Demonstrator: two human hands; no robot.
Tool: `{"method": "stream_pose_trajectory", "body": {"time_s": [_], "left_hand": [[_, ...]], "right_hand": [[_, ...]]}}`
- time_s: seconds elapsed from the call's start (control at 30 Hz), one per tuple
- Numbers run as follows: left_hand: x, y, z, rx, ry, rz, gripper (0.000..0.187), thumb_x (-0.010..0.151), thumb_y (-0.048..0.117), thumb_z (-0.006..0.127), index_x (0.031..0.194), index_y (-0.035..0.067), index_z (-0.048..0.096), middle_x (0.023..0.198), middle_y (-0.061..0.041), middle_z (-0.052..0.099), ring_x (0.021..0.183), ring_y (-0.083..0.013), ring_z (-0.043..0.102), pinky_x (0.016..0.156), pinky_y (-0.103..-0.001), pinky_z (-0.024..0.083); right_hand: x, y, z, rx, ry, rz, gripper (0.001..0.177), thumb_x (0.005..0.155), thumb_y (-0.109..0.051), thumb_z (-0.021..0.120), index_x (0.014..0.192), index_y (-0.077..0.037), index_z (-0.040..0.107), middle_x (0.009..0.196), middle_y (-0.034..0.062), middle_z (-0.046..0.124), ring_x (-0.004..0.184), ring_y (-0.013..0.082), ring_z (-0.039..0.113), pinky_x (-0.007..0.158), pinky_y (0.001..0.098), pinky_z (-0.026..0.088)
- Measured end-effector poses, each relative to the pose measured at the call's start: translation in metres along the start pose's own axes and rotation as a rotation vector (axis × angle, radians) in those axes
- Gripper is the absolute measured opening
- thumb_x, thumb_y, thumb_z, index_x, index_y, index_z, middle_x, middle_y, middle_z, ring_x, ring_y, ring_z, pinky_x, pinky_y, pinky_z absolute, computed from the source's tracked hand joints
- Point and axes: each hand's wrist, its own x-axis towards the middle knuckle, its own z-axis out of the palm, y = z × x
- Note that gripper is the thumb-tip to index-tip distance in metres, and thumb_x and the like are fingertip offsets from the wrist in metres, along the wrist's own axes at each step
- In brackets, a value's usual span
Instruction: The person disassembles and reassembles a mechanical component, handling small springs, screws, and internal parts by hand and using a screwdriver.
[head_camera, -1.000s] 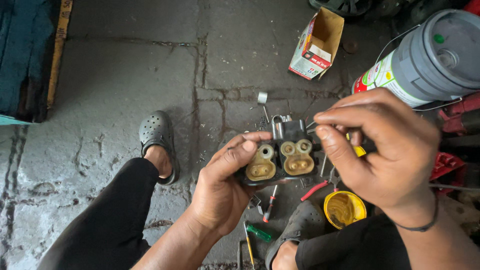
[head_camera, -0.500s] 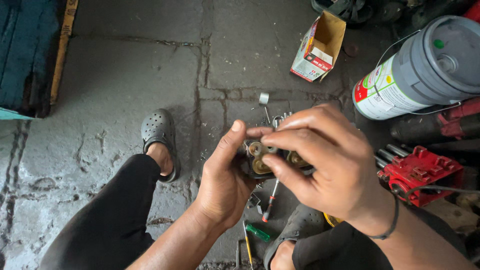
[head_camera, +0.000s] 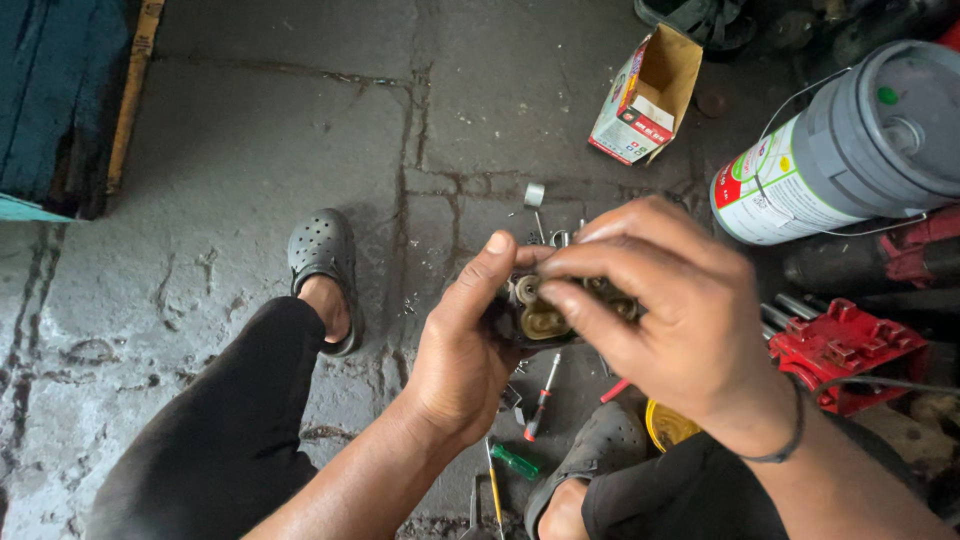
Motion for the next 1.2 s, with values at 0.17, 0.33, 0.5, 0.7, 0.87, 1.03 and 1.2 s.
{"method": "stream_pose_trajectory", "body": {"time_s": [0.17,0.33,0.5,0.7,0.87,1.03,1.2], "left_hand": [[0.001,0.002,0.002,0.046,0.041,0.002,0.052,0.098,0.05,0.054,0.116,0.003,0.067,0.101,-0.009,0.07,0.093,-0.0173,0.067,0.086,-0.037,0.055],[0.003,0.0,0.001,0.04,0.076,0.038,0.05,0.097,0.047,0.056,0.119,0.003,0.065,0.099,-0.007,0.068,0.09,-0.0158,0.065,0.082,-0.035,0.054],[0.004,0.0,0.002,0.047,0.097,0.051,0.049,0.096,0.047,0.058,0.12,0.004,0.064,0.1,-0.007,0.067,0.089,-0.0158,0.064,0.081,-0.034,0.053],[0.005,-0.001,0.003,0.053,0.115,0.043,0.048,0.095,0.047,0.058,0.118,0.005,0.065,0.101,-0.006,0.065,0.091,-0.0153,0.063,0.082,-0.034,0.052],[0.004,0.0,0.004,0.069,0.101,0.068,0.047,0.096,0.047,0.059,0.114,0.003,0.064,0.1,-0.006,0.064,0.091,-0.0148,0.061,0.082,-0.034,0.051],[0.003,0.0,0.005,0.088,0.102,0.067,0.044,0.096,0.047,0.058,0.109,0.006,0.063,0.099,-0.006,0.062,0.092,-0.0143,0.059,0.083,-0.033,0.049],[0.003,0.0,0.004,0.149,0.113,0.059,0.045,0.096,0.049,0.059,0.108,0.006,0.061,0.098,-0.006,0.06,0.089,-0.0151,0.056,0.078,-0.033,0.046]], "right_hand": [[0.001,0.003,-0.002,-0.004,-0.048,0.015,0.02,0.083,-0.005,0.082,0.1,-0.005,0.072,0.097,0.008,0.068,0.087,0.0223,0.068,0.073,0.0324,0.053],[-0.001,0.005,0.003,-0.035,-0.06,-0.031,0.019,0.083,-0.006,0.082,0.098,-0.004,0.07,0.097,0.0089,0.067,0.089,0.0254,0.067,0.075,0.0352,0.053],[0.0,0.005,0.005,-0.007,-0.061,-0.017,0.02,0.083,-0.005,0.081,0.1,-0.004,0.071,0.097,0.0087,0.067,0.089,0.0248,0.068,0.074,0.0338,0.053],[0.0,0.005,0.007,-0.029,-0.049,-0.033,0.018,0.084,-0.005,0.082,0.097,-0.004,0.07,0.096,0.0079,0.067,0.089,0.0243,0.067,0.076,0.0343,0.053],[0.001,0.003,0.008,-0.069,-0.036,-0.053,0.018,0.083,-0.005,0.083,0.096,-0.003,0.07,0.095,0.0083,0.067,0.088,0.0248,0.066,0.076,0.0353,0.052],[0.001,0.002,0.008,-0.075,-0.033,-0.062,0.018,0.084,-0.006,0.084,0.095,-0.003,0.069,0.094,0.0082,0.066,0.087,0.0246,0.066,0.076,0.0353,0.052],[0.001,0.003,0.008,-0.078,-0.048,-0.075,0.019,0.082,-0.006,0.083,0.094,-0.003,0.069,0.094,0.0078,0.067,0.088,0.0255,0.066,0.077,0.0367,0.052]]}}
